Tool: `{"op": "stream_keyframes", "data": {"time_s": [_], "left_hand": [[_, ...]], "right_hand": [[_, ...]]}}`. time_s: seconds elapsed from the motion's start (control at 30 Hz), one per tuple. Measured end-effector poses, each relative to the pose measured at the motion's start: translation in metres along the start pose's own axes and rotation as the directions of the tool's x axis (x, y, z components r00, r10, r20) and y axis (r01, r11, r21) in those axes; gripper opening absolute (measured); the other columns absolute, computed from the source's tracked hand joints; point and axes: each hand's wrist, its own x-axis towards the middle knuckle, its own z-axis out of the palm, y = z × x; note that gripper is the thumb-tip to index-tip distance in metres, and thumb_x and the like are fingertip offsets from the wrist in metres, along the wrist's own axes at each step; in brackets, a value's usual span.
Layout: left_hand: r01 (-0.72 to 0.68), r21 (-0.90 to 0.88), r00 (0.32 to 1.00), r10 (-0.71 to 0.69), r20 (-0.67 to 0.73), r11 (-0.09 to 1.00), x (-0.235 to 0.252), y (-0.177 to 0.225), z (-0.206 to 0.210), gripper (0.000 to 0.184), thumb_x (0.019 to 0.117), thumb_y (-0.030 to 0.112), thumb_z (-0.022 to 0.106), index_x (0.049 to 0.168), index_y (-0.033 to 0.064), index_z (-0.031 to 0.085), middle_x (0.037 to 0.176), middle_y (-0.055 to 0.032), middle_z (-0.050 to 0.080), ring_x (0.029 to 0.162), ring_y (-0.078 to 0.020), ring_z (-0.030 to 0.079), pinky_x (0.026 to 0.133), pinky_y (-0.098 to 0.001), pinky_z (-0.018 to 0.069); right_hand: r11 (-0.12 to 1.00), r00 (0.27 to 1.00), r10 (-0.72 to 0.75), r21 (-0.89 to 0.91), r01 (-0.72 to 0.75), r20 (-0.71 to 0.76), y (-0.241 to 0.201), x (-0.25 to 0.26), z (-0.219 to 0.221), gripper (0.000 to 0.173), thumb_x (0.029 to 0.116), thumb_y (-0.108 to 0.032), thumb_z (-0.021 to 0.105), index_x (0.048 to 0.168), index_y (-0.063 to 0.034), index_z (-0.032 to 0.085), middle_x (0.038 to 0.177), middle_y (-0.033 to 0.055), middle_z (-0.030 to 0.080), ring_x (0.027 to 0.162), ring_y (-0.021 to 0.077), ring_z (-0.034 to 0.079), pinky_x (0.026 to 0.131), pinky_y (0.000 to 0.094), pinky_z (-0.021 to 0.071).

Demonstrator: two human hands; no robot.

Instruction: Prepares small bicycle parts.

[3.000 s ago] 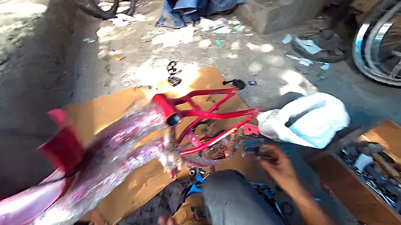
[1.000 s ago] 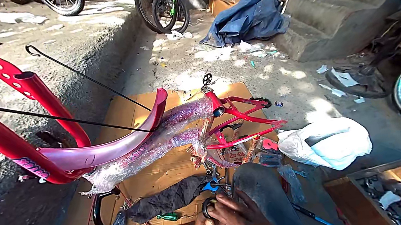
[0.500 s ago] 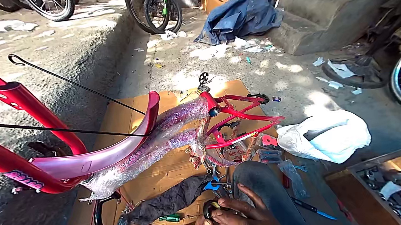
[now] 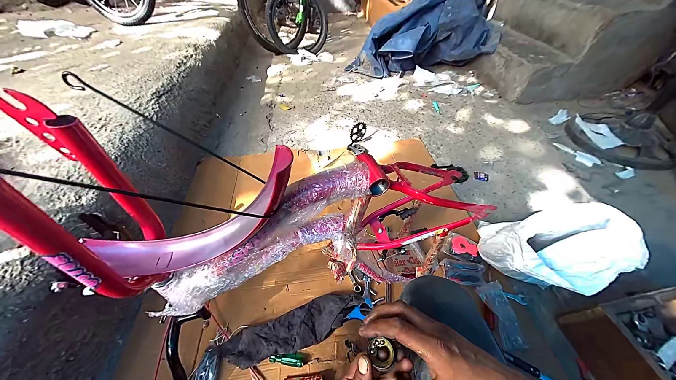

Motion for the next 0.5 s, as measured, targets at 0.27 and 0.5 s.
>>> {"op": "stream_keyframes", "data": {"time_s": [0.27, 0.5], "left_hand": [[0.022, -0.094, 0.955, -0.048, -0.294, 0.995, 0.007, 0.004, 0.024, 0.074, 0.107, 0.058, 0.023, 0.123, -0.0022, 0.063, 0.108, -0.0205, 0.072, 0.092, -0.0264, 0.073, 0.083, -0.0406, 0.0611], [0.065, -0.122, 0.917, -0.107, -0.385, 0.99, 0.012, 0.001, 0.02, 0.082, 0.1061, 0.062, 0.02, 0.131, -0.0032, 0.063, 0.132, -0.023, 0.066, 0.127, -0.0333, 0.062, 0.103, -0.0481, 0.0522]], "right_hand": [[0.956, 0.997, -0.067, -0.284, 0.075, 0.039, -0.001, -0.008, 0.001, 0.042, 0.1015, -0.017, 0.061, 0.143, -0.0132, 0.056, 0.135, 0.0073, 0.065, 0.124, 0.0212, 0.061, 0.108, 0.0351, 0.0502], [0.86, 0.958, -0.067, -0.471, 0.196, 0.278, -0.003, -0.015, 0.022, 0.045, 0.1014, -0.005, 0.053, 0.145, -0.0117, 0.05, 0.128, 0.01, 0.066, 0.117, 0.0267, 0.064, 0.1, 0.0365, 0.0538]]}}
